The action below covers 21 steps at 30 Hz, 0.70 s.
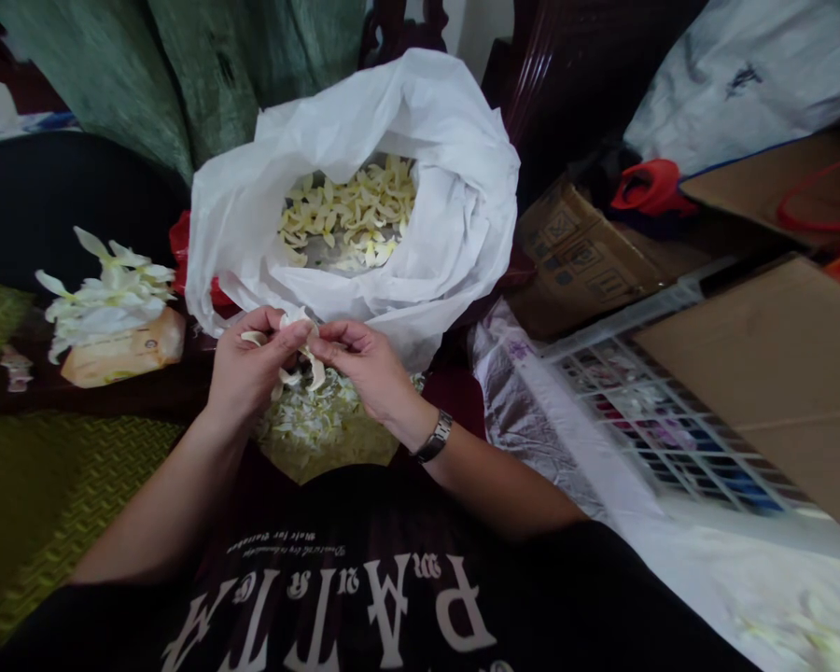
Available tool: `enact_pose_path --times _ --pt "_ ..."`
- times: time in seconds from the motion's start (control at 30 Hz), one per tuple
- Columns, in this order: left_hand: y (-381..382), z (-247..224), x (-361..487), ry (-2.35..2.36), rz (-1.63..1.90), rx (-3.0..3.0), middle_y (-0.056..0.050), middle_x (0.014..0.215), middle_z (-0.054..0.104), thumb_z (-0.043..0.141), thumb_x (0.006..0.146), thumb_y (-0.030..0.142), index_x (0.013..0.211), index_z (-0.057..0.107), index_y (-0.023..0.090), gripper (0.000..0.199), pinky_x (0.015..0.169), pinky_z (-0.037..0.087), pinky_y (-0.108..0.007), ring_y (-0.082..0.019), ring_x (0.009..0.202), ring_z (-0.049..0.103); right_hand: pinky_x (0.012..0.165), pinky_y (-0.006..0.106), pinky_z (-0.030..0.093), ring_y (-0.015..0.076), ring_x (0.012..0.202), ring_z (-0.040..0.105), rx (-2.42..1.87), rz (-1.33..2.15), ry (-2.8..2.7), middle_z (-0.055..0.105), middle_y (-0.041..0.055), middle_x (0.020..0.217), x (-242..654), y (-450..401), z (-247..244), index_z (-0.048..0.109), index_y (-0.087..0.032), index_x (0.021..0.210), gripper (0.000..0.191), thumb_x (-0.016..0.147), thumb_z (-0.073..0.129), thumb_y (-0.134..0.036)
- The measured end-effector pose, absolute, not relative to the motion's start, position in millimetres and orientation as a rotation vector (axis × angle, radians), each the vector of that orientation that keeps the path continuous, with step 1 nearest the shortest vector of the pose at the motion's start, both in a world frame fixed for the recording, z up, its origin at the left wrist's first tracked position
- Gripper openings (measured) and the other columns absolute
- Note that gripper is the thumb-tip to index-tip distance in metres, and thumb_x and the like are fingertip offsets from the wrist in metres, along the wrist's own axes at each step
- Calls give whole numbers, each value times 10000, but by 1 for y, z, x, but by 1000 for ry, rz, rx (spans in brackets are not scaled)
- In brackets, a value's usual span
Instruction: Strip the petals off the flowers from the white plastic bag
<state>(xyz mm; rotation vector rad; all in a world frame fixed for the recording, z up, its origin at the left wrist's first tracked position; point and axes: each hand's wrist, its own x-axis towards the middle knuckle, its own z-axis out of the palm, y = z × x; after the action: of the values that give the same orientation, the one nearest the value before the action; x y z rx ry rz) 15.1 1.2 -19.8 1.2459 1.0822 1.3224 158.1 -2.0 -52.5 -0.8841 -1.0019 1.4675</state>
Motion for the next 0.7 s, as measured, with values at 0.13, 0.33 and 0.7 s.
enact_pose_path --times 0.13,0.33,0.7 --pt "1 -19 14 1088 1334 1198 77 501 433 871 672 514 647 490 195 497 440 267 -217 -57 436 349 853 344 536 157 836 643 -888 1390 -988 696 -18 841 160 1 -58 674 -257 850 344 682 851 -499" --pt "8 -27 -2 1149 1482 1192 74 510 459 841 739 466 681 516 205 421 445 289 -226 -64 435 366 941 376 522 184 1041 662 -811 1129 -947 735 7 1071 182 14 -53 645 -291 907 182 855 715 -451" --pt "4 -15 -19 1245 1399 1254 59 540 514 884 683 449 805 717 180 339 449 304 -215 -63 461 389 839 350 548 167 844 684 -869 985 -912 729 -3 868 216 19 -33 654 -275 885 229 833 763 -468"
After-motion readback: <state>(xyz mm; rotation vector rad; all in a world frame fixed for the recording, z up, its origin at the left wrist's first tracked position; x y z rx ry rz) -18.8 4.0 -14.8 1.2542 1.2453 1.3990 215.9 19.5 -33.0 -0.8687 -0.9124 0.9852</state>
